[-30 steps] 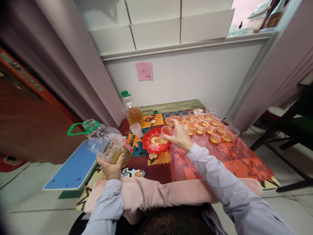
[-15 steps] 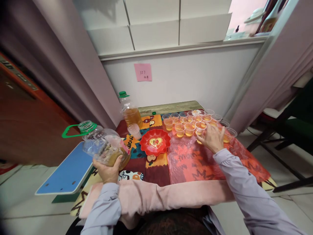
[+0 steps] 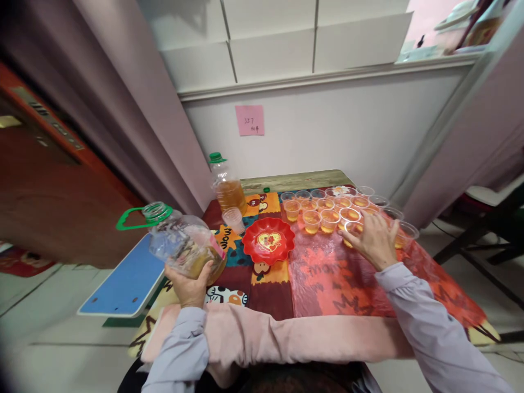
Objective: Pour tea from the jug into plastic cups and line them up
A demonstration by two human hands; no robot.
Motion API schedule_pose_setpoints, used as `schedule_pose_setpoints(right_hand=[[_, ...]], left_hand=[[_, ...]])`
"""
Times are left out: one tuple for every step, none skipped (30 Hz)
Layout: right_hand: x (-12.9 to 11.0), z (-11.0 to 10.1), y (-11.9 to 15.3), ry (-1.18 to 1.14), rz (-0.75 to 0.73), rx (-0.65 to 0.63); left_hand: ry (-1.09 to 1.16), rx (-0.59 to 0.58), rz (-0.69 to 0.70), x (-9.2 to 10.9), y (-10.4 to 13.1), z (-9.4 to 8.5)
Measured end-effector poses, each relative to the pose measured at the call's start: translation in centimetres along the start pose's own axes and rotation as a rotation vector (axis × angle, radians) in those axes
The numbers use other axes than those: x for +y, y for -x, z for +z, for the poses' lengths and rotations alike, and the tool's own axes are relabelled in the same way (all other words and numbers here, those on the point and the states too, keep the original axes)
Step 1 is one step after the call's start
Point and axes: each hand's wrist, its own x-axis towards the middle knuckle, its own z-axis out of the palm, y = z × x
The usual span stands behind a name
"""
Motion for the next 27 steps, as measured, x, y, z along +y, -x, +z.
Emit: schedule_pose_setpoints(right_hand=[[-1.0,-0.5,-0.5,-0.041,-0.018,0.041],[-2.2,-1.1,-1.1,-0.092,-0.051,0.078],[-3.7,-1.6,-1.8,-0.149,-0.095,0.109],[-5.6,-2.1,-2.6,-0.218,-0.151,0.128],[-7.7,-2.5,-3.3,-0.293,-0.216,0.128],[-10.0,-2.8,-4.1,-0.37,-0.273,0.137],[-12.5,-2.9,-4.8,-0.433,-0.324,0.125],[-15.1,-2.8,-5.4,-0.484,-0.376,0.095],[-17.8,-2.4,-6.0,-0.521,-0.434,0.044],[-20.3,-1.8,-6.5,-0.53,-0.5,-0.049],[-22.7,-1.1,-7.0,-0.515,-0.553,-0.152],[-25.0,-0.2,-7.4,-0.474,-0.599,-0.269],[-26.9,0.7,-7.8,-0.404,-0.625,-0.39],[-28.7,1.6,-8.1,-0.337,-0.641,-0.482],[-30.1,2.5,-8.4,-0.302,-0.653,-0.535],[-31.2,3.3,-8.6,-0.274,-0.661,-0.574],[-32.1,4.0,-8.8,-0.262,-0.67,-0.595],[-32.7,4.5,-8.9,-0.259,-0.679,-0.608],[-33.1,5.0,-9.0,-0.254,-0.688,-0.622],[-33.3,5.4,-9.0,-0.251,-0.695,-0.633],[-33.5,5.8,-9.1,-0.248,-0.698,-0.639],[-33.5,6.1,-9.1,-0.247,-0.698,-0.642],[-33.5,6.3,-9.1,-0.246,-0.693,-0.64],[-33.5,6.5,-9.1,-0.248,-0.687,-0.636],[-33.4,6.7,-9.1,-0.253,-0.681,-0.63],[-33.4,6.8,-9.1,-0.26,-0.676,-0.624],[-33.3,7.0,-9.0,-0.269,-0.672,-0.618]], left_hand=[[0.001,-0.002,-0.003,-0.1,0.1,0.0],[0.008,-0.001,-0.009,-0.2,0.2,-0.1],[0.018,-0.001,-0.016,-0.3,0.2,-0.1],[0.03,0.001,-0.023,-0.5,0.3,-0.1],[0.039,0.003,-0.027,-0.6,0.4,-0.1],[0.046,0.007,-0.026,-0.8,0.4,-0.1],[0.051,0.012,-0.021,-0.9,0.5,0.0],[0.054,0.017,-0.011,-1.1,0.5,0.0],[0.056,0.02,-0.001,-1.2,0.5,0.0],[0.059,0.023,0.009,-1.3,0.6,0.0],[0.064,0.024,0.014,-1.4,0.6,0.1],[0.07,0.024,0.016,-1.4,0.6,0.1],[0.075,0.025,0.013,-1.4,0.7,0.1],[0.08,0.025,0.008,-1.4,0.8,0.1],[0.083,0.027,0.002,-1.3,0.8,0.2],[0.084,0.029,-0.004,-1.3,0.9,0.2],[0.083,0.03,-0.008,-1.2,0.9,0.2],[0.085,0.031,-0.01,-1.1,1.0,0.2],[0.089,0.031,-0.01,-1.0,1.1,0.2],[0.094,0.031,-0.009,-0.9,1.1,0.2],[0.1,0.032,-0.008,-0.8,1.1,0.2],[0.108,0.029,-0.008,-0.7,1.2,0.2],[0.116,0.025,-0.008,-0.6,1.2,0.2],[0.123,0.021,-0.009,-0.6,1.2,0.3],[0.128,0.019,-0.01,-0.6,1.2,0.3],[0.131,0.018,-0.011,-0.6,1.2,0.3],[0.132,0.019,-0.011,-0.6,1.2,0.4]])
